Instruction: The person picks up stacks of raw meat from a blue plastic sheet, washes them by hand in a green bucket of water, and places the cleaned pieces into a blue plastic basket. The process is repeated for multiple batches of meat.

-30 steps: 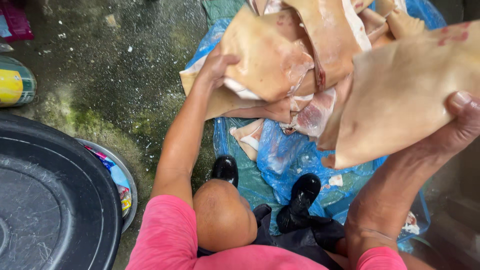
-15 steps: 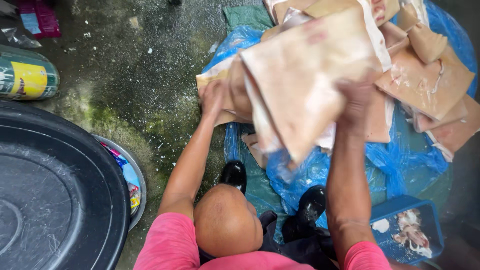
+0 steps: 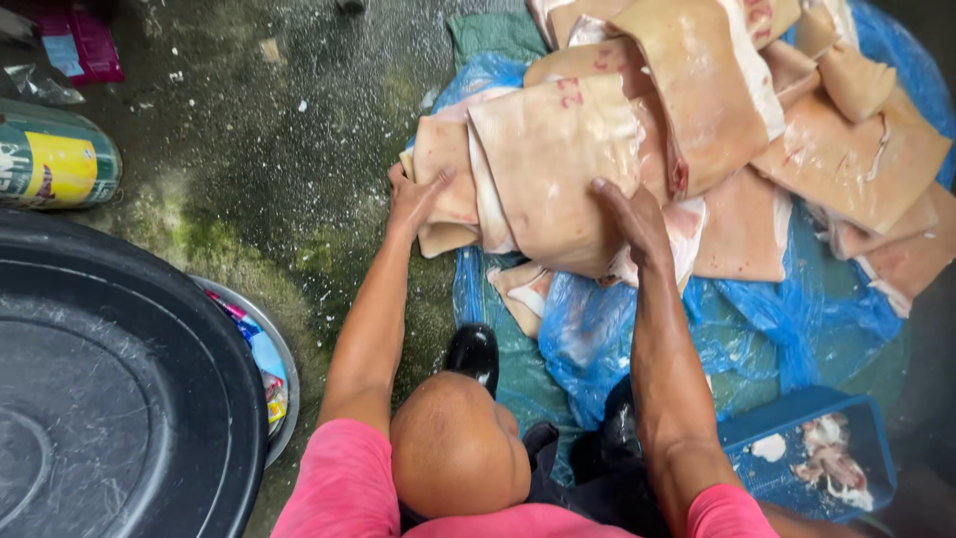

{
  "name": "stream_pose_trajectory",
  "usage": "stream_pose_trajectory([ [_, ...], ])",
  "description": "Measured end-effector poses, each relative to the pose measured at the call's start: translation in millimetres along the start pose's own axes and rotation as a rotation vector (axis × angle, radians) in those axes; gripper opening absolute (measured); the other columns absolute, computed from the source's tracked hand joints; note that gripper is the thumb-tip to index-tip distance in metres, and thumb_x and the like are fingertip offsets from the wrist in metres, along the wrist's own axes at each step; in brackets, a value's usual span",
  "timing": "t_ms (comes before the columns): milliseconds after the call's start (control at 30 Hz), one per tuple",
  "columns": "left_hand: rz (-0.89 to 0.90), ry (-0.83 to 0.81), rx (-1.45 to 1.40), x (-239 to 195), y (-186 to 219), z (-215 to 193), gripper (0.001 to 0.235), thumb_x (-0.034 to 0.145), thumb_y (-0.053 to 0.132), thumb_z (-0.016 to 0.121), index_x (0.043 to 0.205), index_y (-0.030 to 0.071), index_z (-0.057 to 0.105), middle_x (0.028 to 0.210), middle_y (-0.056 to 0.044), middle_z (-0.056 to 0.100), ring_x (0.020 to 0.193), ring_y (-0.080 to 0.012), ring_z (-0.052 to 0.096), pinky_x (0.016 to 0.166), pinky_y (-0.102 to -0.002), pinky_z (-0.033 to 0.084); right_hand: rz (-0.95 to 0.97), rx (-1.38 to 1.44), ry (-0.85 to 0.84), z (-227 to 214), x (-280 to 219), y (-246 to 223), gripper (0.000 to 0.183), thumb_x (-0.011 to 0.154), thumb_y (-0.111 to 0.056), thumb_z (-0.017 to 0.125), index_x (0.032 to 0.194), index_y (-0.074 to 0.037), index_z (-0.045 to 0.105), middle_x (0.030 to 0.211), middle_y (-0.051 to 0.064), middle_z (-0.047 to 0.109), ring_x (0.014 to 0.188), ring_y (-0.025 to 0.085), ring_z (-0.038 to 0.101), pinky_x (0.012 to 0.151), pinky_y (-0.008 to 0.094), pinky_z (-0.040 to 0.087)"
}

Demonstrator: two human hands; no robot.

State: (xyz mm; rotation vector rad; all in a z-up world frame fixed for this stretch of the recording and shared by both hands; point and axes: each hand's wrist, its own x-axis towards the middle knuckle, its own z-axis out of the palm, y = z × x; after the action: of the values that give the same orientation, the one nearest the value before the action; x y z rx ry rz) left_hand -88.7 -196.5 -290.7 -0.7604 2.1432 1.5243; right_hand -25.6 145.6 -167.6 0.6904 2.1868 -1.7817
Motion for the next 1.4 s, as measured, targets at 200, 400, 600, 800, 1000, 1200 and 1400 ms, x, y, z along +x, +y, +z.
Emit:
stream_pose_trajectory([
  [200, 0.03, -0.121, 0.433, 10.3, 18.8, -0.1, 0.145, 0.066, 0.076, 0.087, 0.154, -0.009, 0.009, 0.155, -0.041, 0.021, 0.147, -0.0544, 0.019, 0.117, -0.057, 0.024, 0.119, 0.112, -0.089, -1.6, 17.3, -3.3, 0.071, 0.083, -0.038, 0.074, 0.138, 0.005, 0.059, 0.126, 0.016, 0.07, 0.111, 0.024, 0.067, 0.096, 0.033, 0.052],
  [400, 0.546, -0.273, 0.485, 48.9, 123.6, -12.4, 0.135, 0.068, 0.069, 0.086, 0.158, -0.006, 0.02, 0.161, -0.034, 0.025, 0.152, -0.0447, 0.02, 0.124, -0.047, 0.022, -0.43, 0.367, 0.649, 43.8, -38.6, 101.8, 0.046, 0.101, -0.018, 0.071, 0.136, 0.0, 0.046, 0.131, 0.013, 0.056, 0.12, 0.025, 0.058, 0.105, 0.039, 0.049],
  [600, 0.424, -0.795, 0.712, 63.3, 174.5, 48.8, 0.103, 0.061, 0.065, 0.079, 0.142, 0.005, 0.061, 0.141, -0.019, 0.066, 0.129, -0.0331, 0.064, 0.111, -0.04, 0.048, 0.306, 1.072, 0.118, 173.5, -88.2, 164.8, 0.072, 0.085, -0.052, 0.065, 0.148, -0.03, 0.038, 0.148, 0.008, 0.05, 0.137, 0.03, 0.047, 0.105, 0.057, 0.043],
  [800, 0.285, -0.921, 0.781, 96.4, 171.7, 52.7, 0.099, 0.066, 0.071, 0.079, 0.145, 0.013, 0.059, 0.142, -0.014, 0.064, 0.129, -0.0296, 0.062, 0.108, -0.041, 0.046, 0.2, 1.29, 0.267, 212.4, -45.4, 156.8, 0.105, 0.068, -0.062, 0.077, 0.156, -0.027, 0.03, 0.161, 0.0, 0.037, 0.148, 0.026, 0.031, 0.117, 0.066, 0.024],
  [1000, 0.099, -1.005, 0.632, 82.3, 159.3, 48.2, 0.103, 0.055, 0.072, 0.081, 0.137, 0.012, 0.063, 0.135, -0.013, 0.069, 0.123, -0.0272, 0.065, 0.104, -0.038, 0.049, 0.134, 1.412, 0.169, 190.6, -35.1, 167.6, 0.108, 0.068, -0.065, 0.081, 0.154, -0.017, 0.037, 0.158, 0.004, 0.046, 0.148, 0.034, 0.035, 0.12, 0.064, 0.025],
  [1200, 0.248, -0.828, 0.883, 64.2, 159.2, 36.2, 0.103, 0.057, 0.077, 0.078, 0.133, 0.01, 0.067, 0.129, -0.016, 0.07, 0.118, -0.0304, 0.067, 0.104, -0.038, 0.048, 0.137, 1.44, 0.21, 179.4, -46.2, 154.8, 0.104, 0.075, -0.065, 0.08, 0.154, -0.009, 0.041, 0.157, 0.009, 0.049, 0.145, 0.035, 0.042, 0.122, 0.06, 0.03],
  [1400, 0.391, -0.909, 0.985, 49.7, 106.8, 6.1, 0.098, 0.063, 0.072, 0.079, 0.137, 0.009, 0.067, 0.136, -0.019, 0.067, 0.129, -0.0329, 0.062, 0.11, -0.039, 0.045, 0.227, 1.465, 0.302, 163.7, -74.6, 137.1, 0.111, 0.066, -0.074, 0.076, 0.152, -0.012, 0.045, 0.153, 0.01, 0.051, 0.138, 0.034, 0.048, 0.116, 0.054, 0.038],
])
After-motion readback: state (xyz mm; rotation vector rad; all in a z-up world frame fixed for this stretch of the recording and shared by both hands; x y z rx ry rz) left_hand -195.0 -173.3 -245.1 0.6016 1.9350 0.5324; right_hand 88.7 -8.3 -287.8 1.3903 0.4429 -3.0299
